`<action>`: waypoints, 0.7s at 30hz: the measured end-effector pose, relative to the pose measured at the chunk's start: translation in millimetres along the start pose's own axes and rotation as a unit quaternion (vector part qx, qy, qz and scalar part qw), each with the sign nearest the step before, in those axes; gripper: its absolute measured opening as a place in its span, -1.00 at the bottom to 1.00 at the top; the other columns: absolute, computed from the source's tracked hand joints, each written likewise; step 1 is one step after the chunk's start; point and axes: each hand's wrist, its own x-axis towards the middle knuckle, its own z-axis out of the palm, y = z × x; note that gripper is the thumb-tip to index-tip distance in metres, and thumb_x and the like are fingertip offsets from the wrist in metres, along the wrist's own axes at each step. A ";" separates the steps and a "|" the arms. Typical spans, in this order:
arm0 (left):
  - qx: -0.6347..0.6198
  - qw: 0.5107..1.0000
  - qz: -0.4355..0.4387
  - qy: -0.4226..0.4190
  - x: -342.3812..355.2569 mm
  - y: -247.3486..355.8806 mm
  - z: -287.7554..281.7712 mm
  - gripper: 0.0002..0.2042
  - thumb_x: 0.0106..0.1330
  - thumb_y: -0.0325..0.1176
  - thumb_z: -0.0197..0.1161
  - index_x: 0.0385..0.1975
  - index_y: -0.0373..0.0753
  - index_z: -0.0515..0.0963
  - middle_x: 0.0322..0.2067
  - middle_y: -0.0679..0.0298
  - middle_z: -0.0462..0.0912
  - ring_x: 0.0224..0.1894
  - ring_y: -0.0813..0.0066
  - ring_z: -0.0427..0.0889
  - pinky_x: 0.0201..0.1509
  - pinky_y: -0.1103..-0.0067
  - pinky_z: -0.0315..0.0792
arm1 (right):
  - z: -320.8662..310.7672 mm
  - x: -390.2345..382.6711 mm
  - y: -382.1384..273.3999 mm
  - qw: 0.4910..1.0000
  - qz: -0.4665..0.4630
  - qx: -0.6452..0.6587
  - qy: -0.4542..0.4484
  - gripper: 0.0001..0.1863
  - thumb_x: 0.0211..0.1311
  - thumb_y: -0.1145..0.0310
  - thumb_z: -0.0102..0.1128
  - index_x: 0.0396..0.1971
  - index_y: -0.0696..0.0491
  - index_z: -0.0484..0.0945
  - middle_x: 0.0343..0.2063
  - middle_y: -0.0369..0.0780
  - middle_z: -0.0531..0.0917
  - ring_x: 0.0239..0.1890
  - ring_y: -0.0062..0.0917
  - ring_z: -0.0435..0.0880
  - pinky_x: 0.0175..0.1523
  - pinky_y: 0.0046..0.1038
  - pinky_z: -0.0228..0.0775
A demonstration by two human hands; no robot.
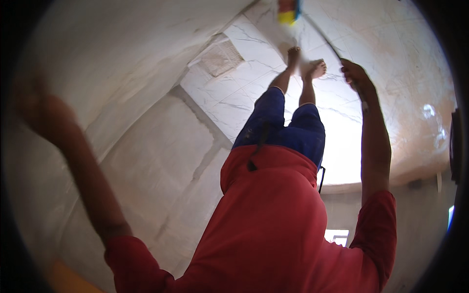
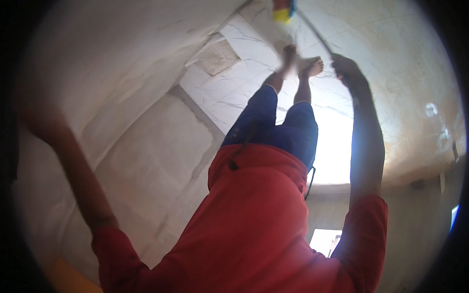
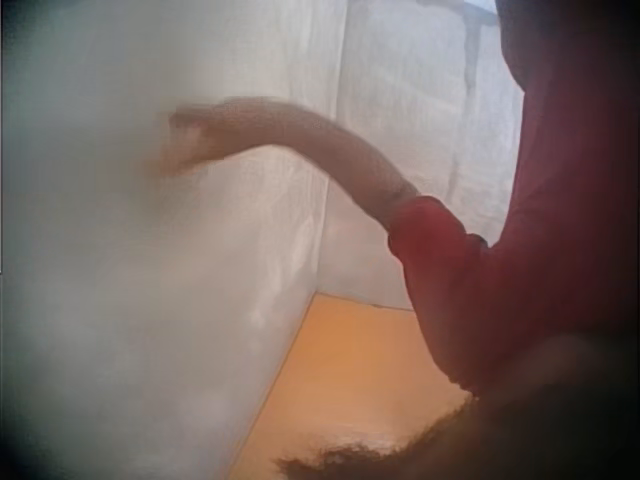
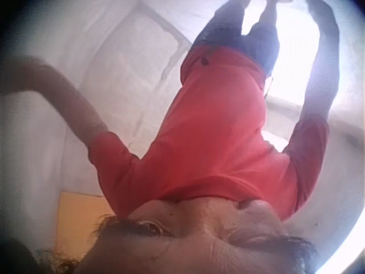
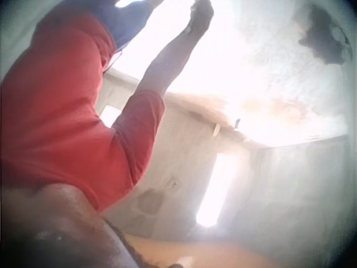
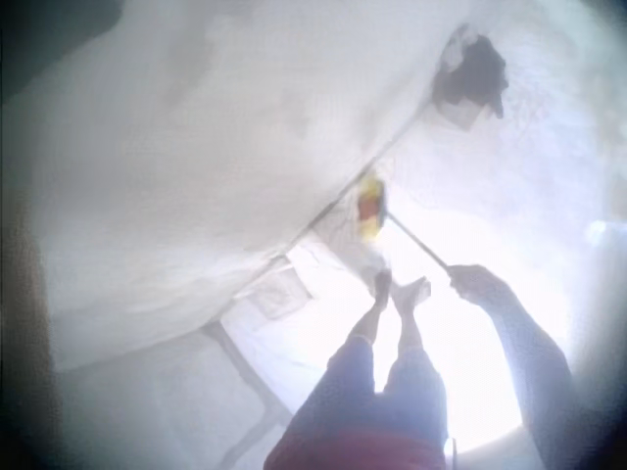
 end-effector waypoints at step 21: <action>-0.989 -0.004 -0.083 -0.121 -19.1 293.2 -82.1 -0.15 0.25 0.30 0.01 -0.09 -0.65 0.48 -0.15 -0.27 0.58 -0.08 -0.05 0.64 0.13 0.07 0.32 | 179.3 56.6 66.4 0.924 -0.268 -0.225 -0.157 -0.71 0.18 0.44 0.13 -0.09 0.10 0.58 -0.54 -0.35 0.54 -0.53 -0.71 0.47 -0.47 -0.59 0.38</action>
